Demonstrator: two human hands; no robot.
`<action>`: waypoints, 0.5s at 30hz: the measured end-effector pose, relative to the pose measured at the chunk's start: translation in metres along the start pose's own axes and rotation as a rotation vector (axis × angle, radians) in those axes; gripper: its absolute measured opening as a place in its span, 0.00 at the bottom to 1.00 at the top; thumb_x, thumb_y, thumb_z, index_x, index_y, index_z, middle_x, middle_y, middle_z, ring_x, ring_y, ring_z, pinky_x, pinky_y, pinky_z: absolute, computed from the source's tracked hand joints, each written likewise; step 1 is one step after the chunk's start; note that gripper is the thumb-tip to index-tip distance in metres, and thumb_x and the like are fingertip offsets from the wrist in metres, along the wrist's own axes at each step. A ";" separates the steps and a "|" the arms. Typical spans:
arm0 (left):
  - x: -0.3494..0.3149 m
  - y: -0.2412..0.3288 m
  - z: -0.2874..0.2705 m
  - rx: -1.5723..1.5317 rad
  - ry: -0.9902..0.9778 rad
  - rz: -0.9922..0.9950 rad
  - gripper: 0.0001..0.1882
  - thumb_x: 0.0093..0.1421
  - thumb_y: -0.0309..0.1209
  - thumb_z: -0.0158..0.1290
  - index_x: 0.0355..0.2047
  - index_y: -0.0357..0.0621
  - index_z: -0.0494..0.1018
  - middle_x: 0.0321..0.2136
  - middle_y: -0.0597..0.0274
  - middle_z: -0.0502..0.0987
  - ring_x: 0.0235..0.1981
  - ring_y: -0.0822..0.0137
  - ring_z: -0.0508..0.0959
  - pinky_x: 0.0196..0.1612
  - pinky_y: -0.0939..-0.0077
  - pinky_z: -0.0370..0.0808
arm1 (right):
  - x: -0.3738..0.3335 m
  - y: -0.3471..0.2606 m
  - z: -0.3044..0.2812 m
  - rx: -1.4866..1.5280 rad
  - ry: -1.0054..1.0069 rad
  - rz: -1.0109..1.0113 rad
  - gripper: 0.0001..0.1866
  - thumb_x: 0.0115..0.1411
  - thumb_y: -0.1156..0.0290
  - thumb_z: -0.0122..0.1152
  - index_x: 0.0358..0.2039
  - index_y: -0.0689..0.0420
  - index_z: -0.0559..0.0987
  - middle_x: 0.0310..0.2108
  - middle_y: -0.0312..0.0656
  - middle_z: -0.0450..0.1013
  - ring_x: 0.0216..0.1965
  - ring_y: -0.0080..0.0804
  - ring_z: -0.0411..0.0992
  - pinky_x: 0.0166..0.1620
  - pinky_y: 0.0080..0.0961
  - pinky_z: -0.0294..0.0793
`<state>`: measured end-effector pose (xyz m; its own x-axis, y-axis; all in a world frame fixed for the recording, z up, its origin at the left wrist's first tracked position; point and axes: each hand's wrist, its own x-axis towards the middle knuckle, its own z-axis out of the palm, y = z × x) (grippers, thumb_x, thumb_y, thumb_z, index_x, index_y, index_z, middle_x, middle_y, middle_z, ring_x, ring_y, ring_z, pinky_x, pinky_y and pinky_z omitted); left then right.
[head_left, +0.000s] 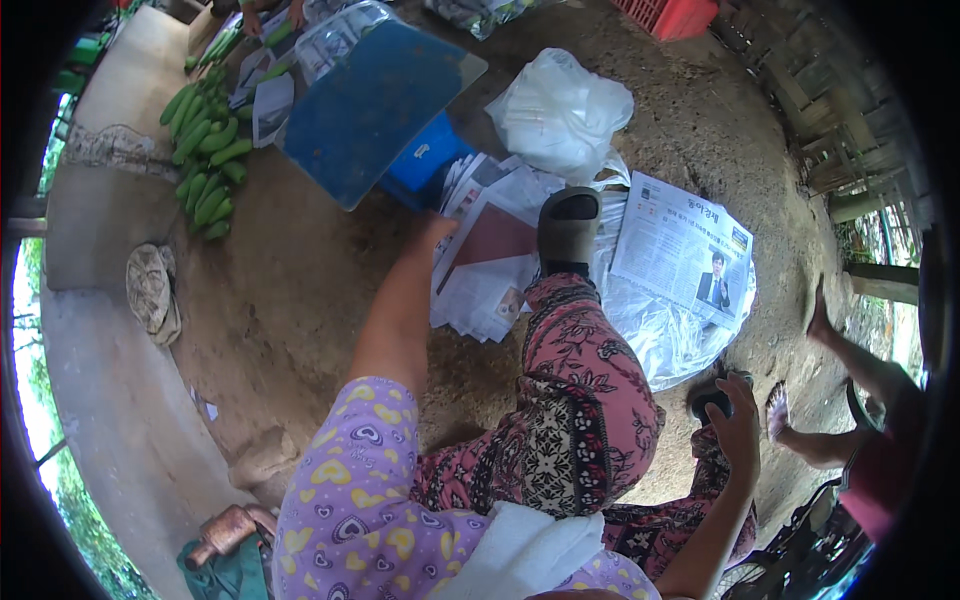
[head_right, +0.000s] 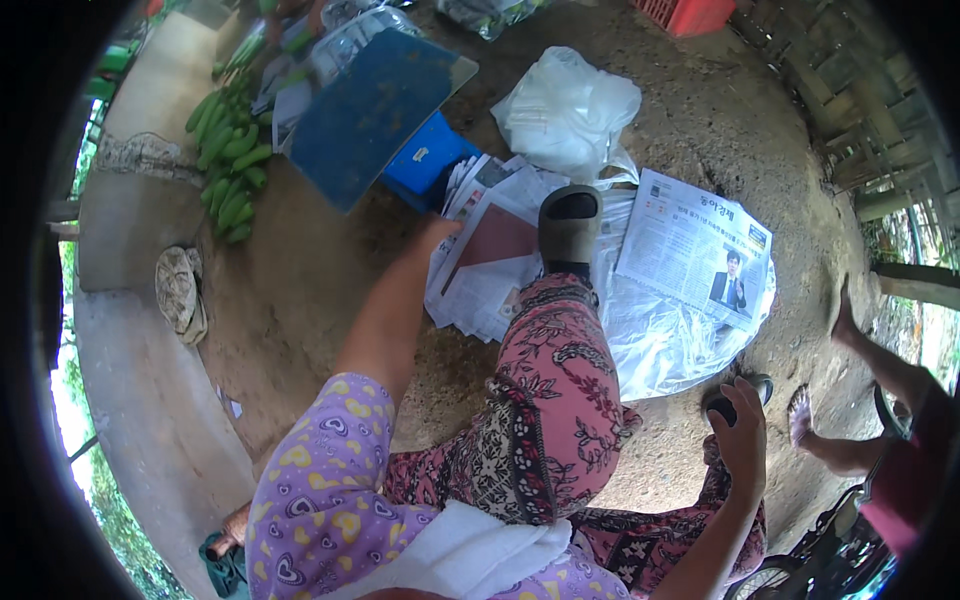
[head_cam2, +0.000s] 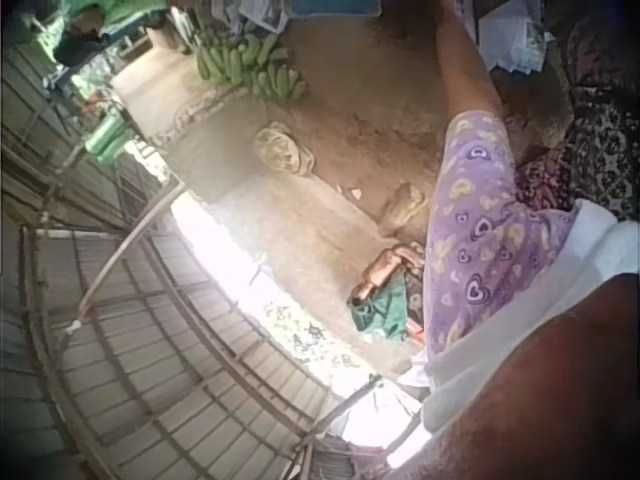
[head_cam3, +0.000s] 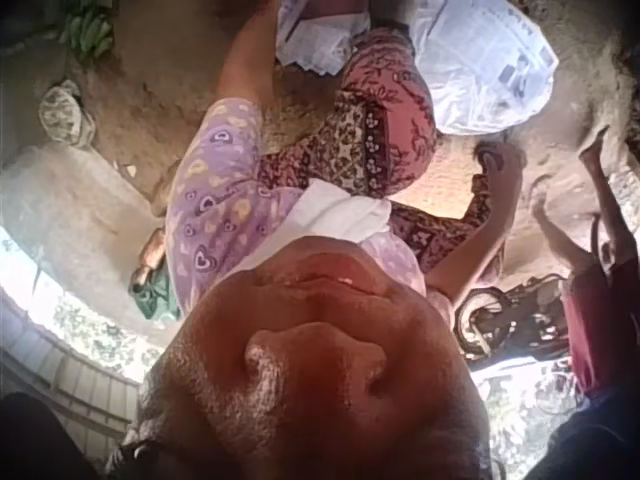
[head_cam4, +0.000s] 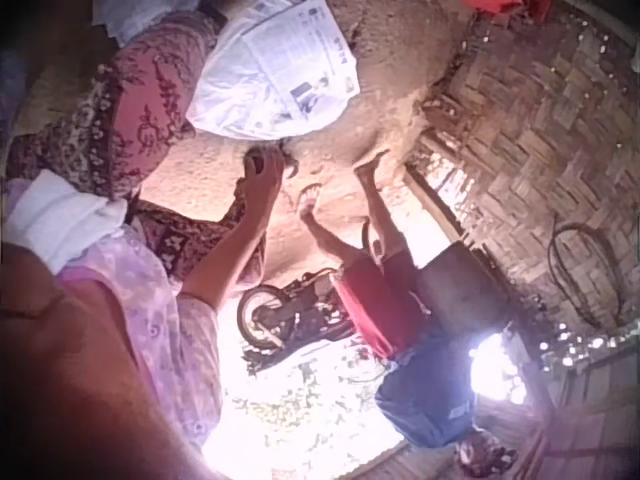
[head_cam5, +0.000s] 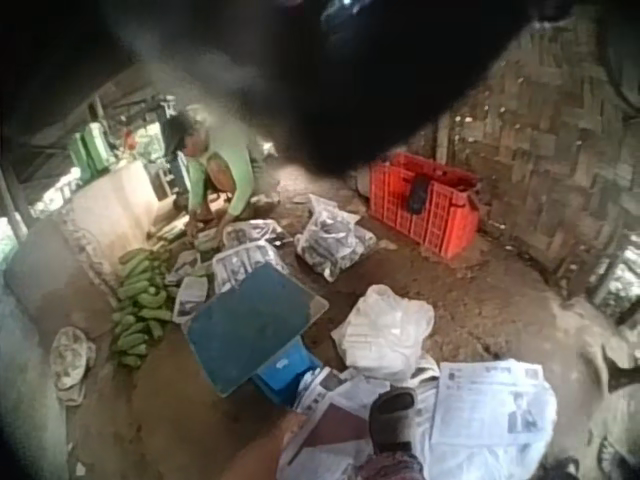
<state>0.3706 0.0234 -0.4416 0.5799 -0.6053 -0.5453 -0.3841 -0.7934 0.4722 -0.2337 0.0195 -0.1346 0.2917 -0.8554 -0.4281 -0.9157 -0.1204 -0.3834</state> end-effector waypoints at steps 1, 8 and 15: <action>-0.005 0.008 0.007 -0.001 -0.014 0.016 0.26 0.40 0.42 0.64 0.36 0.34 0.78 0.40 0.44 0.78 0.44 0.53 0.78 0.45 0.68 0.74 | -0.003 0.004 0.000 -0.004 0.011 0.017 0.23 0.50 0.75 0.63 0.48 0.61 0.73 0.57 0.52 0.64 0.60 0.49 0.60 0.60 0.40 0.61; -0.029 0.033 0.025 -0.118 0.117 0.121 0.29 0.42 0.39 0.62 0.42 0.33 0.74 0.41 0.40 0.77 0.45 0.49 0.77 0.46 0.66 0.74 | -0.007 0.002 -0.003 -0.048 0.034 0.076 0.23 0.50 0.74 0.64 0.48 0.59 0.73 0.58 0.50 0.62 0.61 0.48 0.58 0.61 0.38 0.60; -0.029 0.023 0.017 -0.637 -0.196 -0.012 0.24 0.46 0.36 0.61 0.42 0.34 0.74 0.37 0.48 0.78 0.38 0.57 0.78 0.39 0.62 0.73 | -0.008 -0.009 -0.006 -0.033 -0.010 0.150 0.23 0.50 0.74 0.64 0.49 0.58 0.74 0.58 0.46 0.62 0.60 0.46 0.59 0.61 0.39 0.61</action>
<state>0.3324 0.0216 -0.4266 0.4170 -0.6451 -0.6403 0.1560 -0.6432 0.7496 -0.2293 0.0242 -0.1231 0.1536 -0.8600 -0.4866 -0.9576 -0.0081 -0.2879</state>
